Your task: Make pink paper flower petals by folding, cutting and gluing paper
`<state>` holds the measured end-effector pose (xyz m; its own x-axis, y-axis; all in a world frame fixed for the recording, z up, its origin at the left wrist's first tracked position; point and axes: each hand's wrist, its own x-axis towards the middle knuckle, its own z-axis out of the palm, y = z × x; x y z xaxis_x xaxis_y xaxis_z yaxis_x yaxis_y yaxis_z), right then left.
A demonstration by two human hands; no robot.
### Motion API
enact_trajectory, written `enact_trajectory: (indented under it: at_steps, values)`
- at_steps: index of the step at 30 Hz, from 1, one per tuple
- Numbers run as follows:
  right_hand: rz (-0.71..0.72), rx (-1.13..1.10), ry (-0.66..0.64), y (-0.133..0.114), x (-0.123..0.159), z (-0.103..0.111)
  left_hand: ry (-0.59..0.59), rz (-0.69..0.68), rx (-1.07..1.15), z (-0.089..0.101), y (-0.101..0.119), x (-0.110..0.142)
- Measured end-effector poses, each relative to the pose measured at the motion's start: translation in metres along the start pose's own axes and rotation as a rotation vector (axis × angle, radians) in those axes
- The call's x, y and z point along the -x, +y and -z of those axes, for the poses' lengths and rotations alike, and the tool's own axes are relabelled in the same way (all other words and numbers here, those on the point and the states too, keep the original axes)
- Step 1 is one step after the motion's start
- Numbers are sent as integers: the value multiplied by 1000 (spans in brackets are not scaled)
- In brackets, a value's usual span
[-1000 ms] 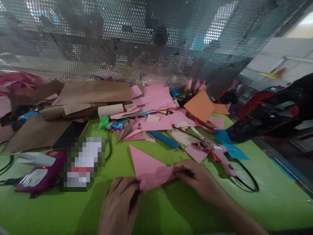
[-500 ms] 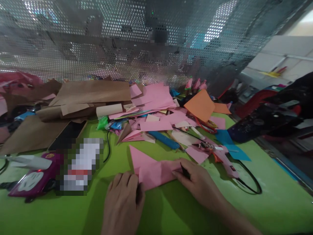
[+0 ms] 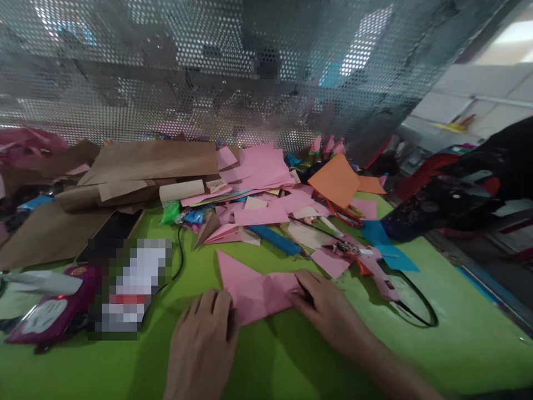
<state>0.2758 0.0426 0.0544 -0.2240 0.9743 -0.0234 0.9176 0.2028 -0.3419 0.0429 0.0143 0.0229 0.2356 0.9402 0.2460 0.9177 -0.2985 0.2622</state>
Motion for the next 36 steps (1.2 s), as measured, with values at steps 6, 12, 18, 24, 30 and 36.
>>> enact_trajectory:
  at_steps: [6, 12, 18, 24, 30, 36]
  values:
    - [23, 34, 7, 2, 0, -4, 229, -309, 3, -4, 14, 3]
    - [10, -72, 45, 2, 2, -6, 65, -568, -9, -26, 21, 5]
    - [-13, -369, 193, 18, 7, 3, 15, -544, -12, -39, 15, 12]
    - [253, -120, 185, 10, 43, 4, 96, -579, -86, -46, 15, 13]
    - [374, 61, -194, 3, 61, -10, 150, -640, -104, -50, 7, 11]
    - [274, 102, -101, 18, 62, -8, 153, -452, -116, -49, 0, 27]
